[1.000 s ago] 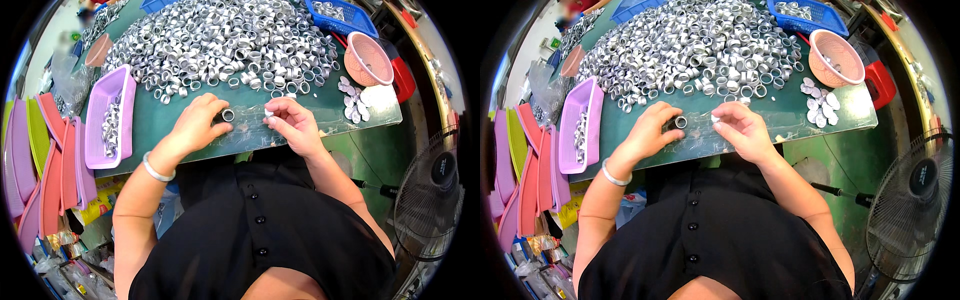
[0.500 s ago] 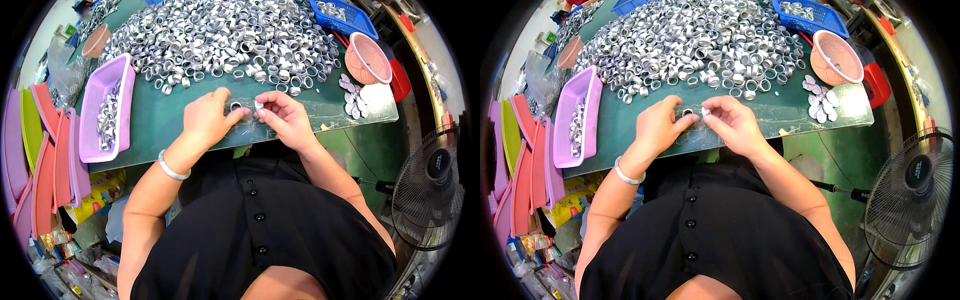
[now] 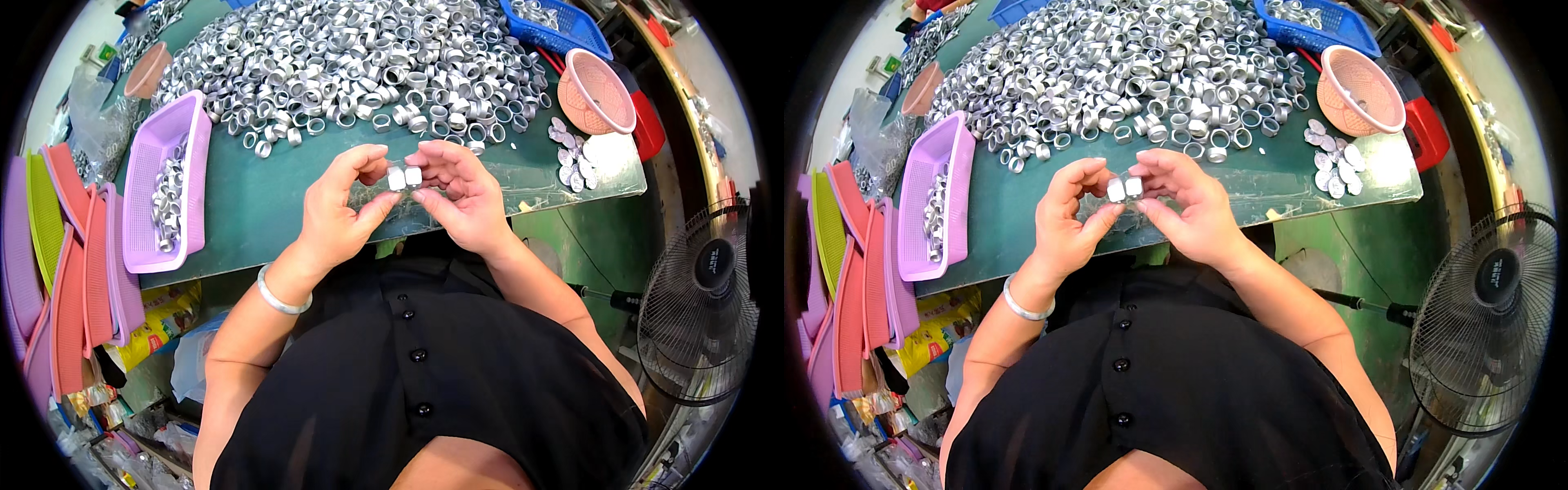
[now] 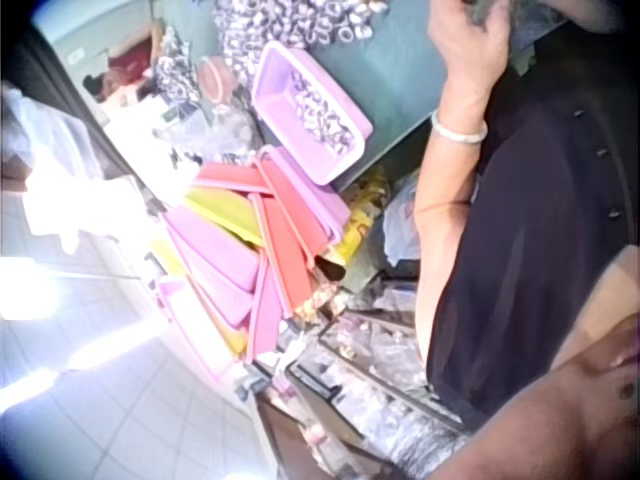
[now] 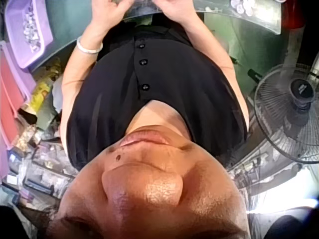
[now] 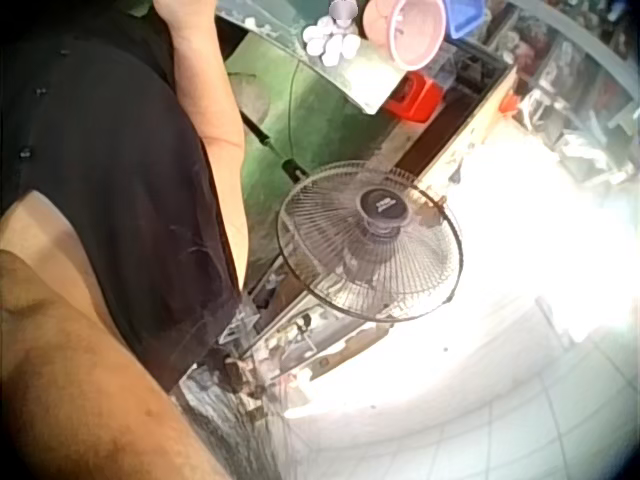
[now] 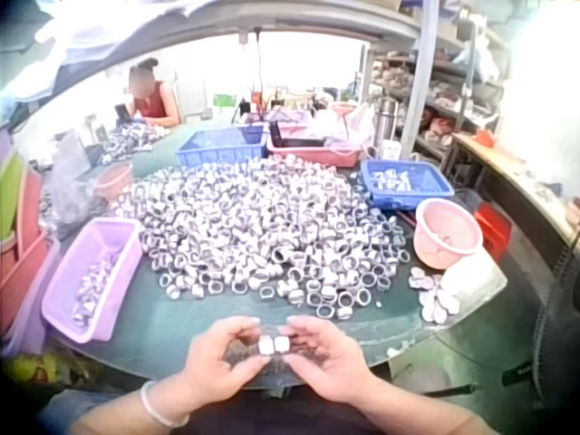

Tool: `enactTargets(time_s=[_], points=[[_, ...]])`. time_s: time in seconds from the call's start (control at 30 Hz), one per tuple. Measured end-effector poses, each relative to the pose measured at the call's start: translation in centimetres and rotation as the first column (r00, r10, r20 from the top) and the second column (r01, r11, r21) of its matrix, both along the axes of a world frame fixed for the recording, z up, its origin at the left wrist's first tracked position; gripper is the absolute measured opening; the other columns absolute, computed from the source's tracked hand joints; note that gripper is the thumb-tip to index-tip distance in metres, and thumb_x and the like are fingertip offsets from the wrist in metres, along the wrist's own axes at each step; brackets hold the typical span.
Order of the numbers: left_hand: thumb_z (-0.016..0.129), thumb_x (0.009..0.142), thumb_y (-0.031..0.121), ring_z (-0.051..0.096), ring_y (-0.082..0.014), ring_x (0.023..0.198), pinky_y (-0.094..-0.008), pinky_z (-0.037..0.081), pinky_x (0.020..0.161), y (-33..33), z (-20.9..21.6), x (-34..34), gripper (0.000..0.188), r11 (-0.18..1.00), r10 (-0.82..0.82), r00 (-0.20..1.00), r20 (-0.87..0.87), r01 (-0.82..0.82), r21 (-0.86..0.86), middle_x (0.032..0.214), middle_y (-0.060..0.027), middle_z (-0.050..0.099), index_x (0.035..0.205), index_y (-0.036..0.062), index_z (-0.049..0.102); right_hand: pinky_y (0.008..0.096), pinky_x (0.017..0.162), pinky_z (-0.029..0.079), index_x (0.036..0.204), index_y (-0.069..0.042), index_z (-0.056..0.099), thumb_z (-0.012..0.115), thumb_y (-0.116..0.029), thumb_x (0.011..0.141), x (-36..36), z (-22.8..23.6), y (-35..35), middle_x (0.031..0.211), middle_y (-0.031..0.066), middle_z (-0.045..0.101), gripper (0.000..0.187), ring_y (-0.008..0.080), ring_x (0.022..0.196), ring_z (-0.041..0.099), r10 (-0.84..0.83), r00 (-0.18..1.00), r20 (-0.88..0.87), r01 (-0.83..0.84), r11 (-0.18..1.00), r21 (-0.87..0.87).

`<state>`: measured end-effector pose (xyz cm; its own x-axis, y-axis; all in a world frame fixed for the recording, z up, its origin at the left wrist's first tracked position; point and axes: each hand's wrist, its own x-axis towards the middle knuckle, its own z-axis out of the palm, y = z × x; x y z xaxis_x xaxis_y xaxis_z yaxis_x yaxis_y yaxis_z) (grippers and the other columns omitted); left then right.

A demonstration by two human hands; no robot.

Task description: The person repeatedly picks up small silver metal rings from a large pile on a green table, inspects them by holding them between fingers, and places them into a purple plastic basket. The person occasionally moves the pile of rings to access more items.

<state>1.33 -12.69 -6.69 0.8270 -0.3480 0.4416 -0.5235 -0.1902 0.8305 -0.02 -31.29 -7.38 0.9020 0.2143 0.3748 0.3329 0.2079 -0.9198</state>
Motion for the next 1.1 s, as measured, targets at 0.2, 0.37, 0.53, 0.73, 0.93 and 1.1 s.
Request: enactTargets(time_s=[0.2,0.37,0.53,0.73,0.93,1.1], points=[[0.065,0.073,-0.007,0.055,-0.0136,0.087,-0.0273,0.044,0.079,-0.2,-0.1,-0.2,0.053,0.996,-0.05,0.998,-0.025,0.048,-0.079,0.095,-0.007,0.057,0.12,0.0025,0.042,0.0304,0.085,0.046,0.122,-0.001,0.041,0.055,0.01,0.079,0.0,0.2,-0.2,0.113,0.0135,0.054,0.046,0.0186,0.099,0.057,0.019,0.995,0.098,-0.011,0.996,-0.086],[0.061,0.082,0.004,0.058,-0.0132,0.078,-0.0248,0.046,0.073,-0.6,0.4,-0.6,0.029,0.945,-0.163,0.945,-0.283,0.067,-0.319,0.087,-0.005,0.061,0.109,0.0018,0.052,0.0284,0.076,0.049,0.118,-0.001,0.047,0.057,0.005,0.081,-0.1,0.4,0.2,0.103,0.0103,0.057,0.039,0.0159,0.088,0.059,0.035,0.999,0.0,-0.035,0.998,0.043],[0.044,0.094,0.022,0.054,-0.0097,0.07,-0.0228,0.045,0.065,-0.2,1.2,0.0,0.025,0.739,-0.535,0.566,-0.627,-0.045,-0.672,0.082,-0.0034,0.06,0.101,0.0011,0.056,0.0267,0.066,0.047,0.111,0.002,0.05,0.052,-0.011,0.09,0.3,1.4,-0.4,0.091,0.0092,0.06,0.025,0.0147,0.076,0.058,0.326,0.843,-0.429,-0.113,0.886,0.451],[0.042,0.094,0.023,0.056,-0.0122,0.071,-0.0238,0.046,0.065,-0.2,0.8,0.2,0.028,0.666,-0.642,0.463,-0.611,-0.058,-0.744,0.082,-0.0057,0.06,0.1,-0.0006,0.056,0.0258,0.065,0.047,0.107,0.001,0.053,0.053,-0.013,0.09,0.3,1.3,-0.8,0.09,0.0084,0.06,0.023,0.0146,0.073,0.059,0.364,0.805,-0.469,-0.099,0.861,0.498],[0.044,0.09,0.028,0.057,-0.0167,0.076,-0.0288,0.049,0.063,-0.4,1.3,0.0,0.032,0.708,-0.576,0.381,-0.723,-0.21,-0.674,0.088,-0.0089,0.059,0.099,-0.0003,0.055,0.0235,0.063,0.046,0.106,0.001,0.055,0.057,-0.01,0.087,0.2,1.3,-0.6,0.089,0.0062,0.06,0.021,0.0104,0.073,0.057,0.15,0.929,-0.338,-0.115,0.986,0.122],[0.047,0.089,0.028,0.059,-0.0165,0.078,-0.0275,0.049,0.058,-0.7,1.1,0.9,0.028,0.769,-0.477,0.36,-0.802,-0.271,-0.579,0.089,-0.0081,0.059,0.096,0.0026,0.058,0.0258,0.065,0.045,0.105,-0.003,0.058,0.062,-0.006,0.08,2.2,2.5,-1.0,0.088,0.0066,0.058,0.026,0.0165,0.074,0.058,-0.105,0.965,0.24,0.219,0.825,-0.521]])
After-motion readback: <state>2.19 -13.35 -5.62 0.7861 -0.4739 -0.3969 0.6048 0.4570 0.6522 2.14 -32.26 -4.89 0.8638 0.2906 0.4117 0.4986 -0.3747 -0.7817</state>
